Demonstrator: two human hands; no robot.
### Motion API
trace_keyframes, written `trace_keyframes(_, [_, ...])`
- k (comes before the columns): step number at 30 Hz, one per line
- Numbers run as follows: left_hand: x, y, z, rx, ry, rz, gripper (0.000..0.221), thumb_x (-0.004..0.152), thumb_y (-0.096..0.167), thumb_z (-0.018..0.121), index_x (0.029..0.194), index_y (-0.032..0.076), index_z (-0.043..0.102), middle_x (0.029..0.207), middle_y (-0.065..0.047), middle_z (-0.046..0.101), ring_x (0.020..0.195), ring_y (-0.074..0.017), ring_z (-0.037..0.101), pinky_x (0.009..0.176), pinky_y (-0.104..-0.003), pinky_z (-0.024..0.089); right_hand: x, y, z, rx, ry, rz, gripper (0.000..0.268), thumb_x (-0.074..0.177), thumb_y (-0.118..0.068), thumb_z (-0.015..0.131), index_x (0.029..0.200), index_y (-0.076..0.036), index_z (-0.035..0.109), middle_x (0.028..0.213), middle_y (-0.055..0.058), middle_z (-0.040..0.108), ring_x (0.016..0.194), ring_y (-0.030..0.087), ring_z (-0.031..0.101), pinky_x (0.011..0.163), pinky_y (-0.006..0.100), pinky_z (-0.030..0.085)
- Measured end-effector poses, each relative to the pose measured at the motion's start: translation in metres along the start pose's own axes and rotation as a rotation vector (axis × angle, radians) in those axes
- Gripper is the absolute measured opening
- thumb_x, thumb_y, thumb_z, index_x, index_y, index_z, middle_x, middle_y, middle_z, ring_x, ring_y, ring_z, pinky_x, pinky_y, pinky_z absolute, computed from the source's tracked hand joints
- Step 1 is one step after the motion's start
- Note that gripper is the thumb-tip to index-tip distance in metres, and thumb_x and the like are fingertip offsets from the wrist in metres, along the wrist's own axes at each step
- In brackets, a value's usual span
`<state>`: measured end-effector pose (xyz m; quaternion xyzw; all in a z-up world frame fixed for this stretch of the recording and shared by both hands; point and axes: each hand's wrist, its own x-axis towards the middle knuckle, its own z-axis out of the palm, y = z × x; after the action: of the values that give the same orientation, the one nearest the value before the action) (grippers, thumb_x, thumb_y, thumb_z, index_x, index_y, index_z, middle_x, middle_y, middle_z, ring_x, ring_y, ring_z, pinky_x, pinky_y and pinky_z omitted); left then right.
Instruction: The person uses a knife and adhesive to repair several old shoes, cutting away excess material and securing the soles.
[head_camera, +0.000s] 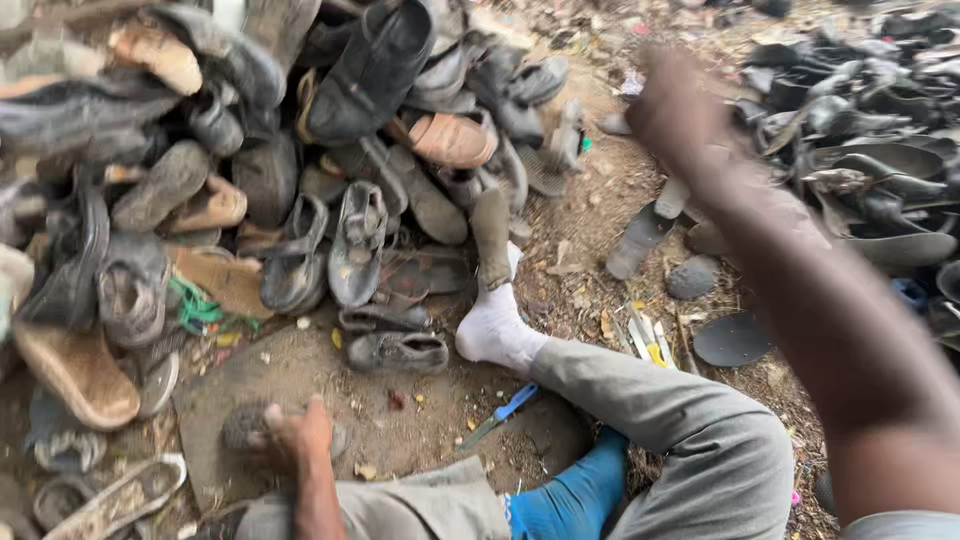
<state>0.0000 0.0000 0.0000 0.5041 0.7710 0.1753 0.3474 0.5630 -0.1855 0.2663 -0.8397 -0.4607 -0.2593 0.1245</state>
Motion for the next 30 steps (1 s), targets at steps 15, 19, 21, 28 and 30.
trace_keyframes(15, [-0.072, 0.039, -0.024, -0.081, -0.024, 0.077, 0.097, 0.083, 0.019, 0.077, 0.162, 0.012, 0.021, 0.151, -0.029, 0.046, 0.137, -0.0454, 0.053, 0.113, -0.053, 0.047, -0.388, -0.223, 0.114, 0.298, -0.675, -0.147, 0.058, 0.083, -0.015, 0.060, 0.141, -0.013, 0.053, 0.143, 0.019, 0.050, 0.135, 0.041, 0.041, 0.108, 0.052, 0.033])
trace_keyframes(19, [-0.089, 0.019, 0.000, 0.508, -0.142, 0.664, 0.094, 0.080, 0.028, 0.083, 0.156, 0.017, 0.029, 0.147, -0.022, 0.050, 0.140, -0.0421, 0.046, 0.120, -0.054, 0.033, -0.410, -0.219, 0.147, 0.345, -0.651, -0.151, 0.040, 0.088, -0.017, 0.057, 0.127, -0.012, 0.064, 0.133, 0.015, 0.058, 0.128, 0.037, 0.050, 0.103, 0.050, 0.041])
trace_keyframes(21, [-0.098, 0.013, 0.018, 0.550, -0.114, 0.621, 0.103, 0.076, 0.034, 0.088, 0.156, 0.016, 0.025, 0.150, -0.028, 0.042, 0.137, -0.0442, 0.042, 0.113, -0.056, 0.032, -0.410, -0.215, 0.160, 0.340, -0.636, -0.164, 0.036, 0.087, -0.013, 0.055, 0.122, -0.013, 0.067, 0.132, 0.014, 0.060, 0.126, 0.035, 0.053, 0.100, 0.049, 0.044])
trace_keyframes(28, [-0.040, -0.028, 0.031, -0.355, -0.373, 0.306, 0.098, 0.081, 0.029, 0.086, 0.154, -0.004, 0.030, 0.146, -0.030, 0.046, 0.131, -0.0377, 0.053, 0.107, -0.054, 0.048, -0.374, -0.232, 0.095, 0.457, -0.213, -0.203, 0.029, 0.088, -0.013, 0.057, 0.116, -0.008, 0.067, 0.116, 0.011, 0.069, 0.110, 0.034, 0.065, 0.089, 0.049, 0.050])
trace_keyframes(30, [-0.036, -0.031, 0.011, -0.622, -0.691, 0.214, 0.084, 0.083, 0.030, 0.076, 0.150, -0.003, 0.036, 0.138, -0.029, 0.052, 0.119, -0.0363, 0.059, 0.090, -0.051, 0.054, -0.365, -0.241, 0.070, 0.543, -0.131, -0.140, 0.022, 0.097, -0.015, 0.056, 0.115, -0.007, 0.065, 0.113, 0.012, 0.070, 0.106, 0.035, 0.067, 0.086, 0.049, 0.050])
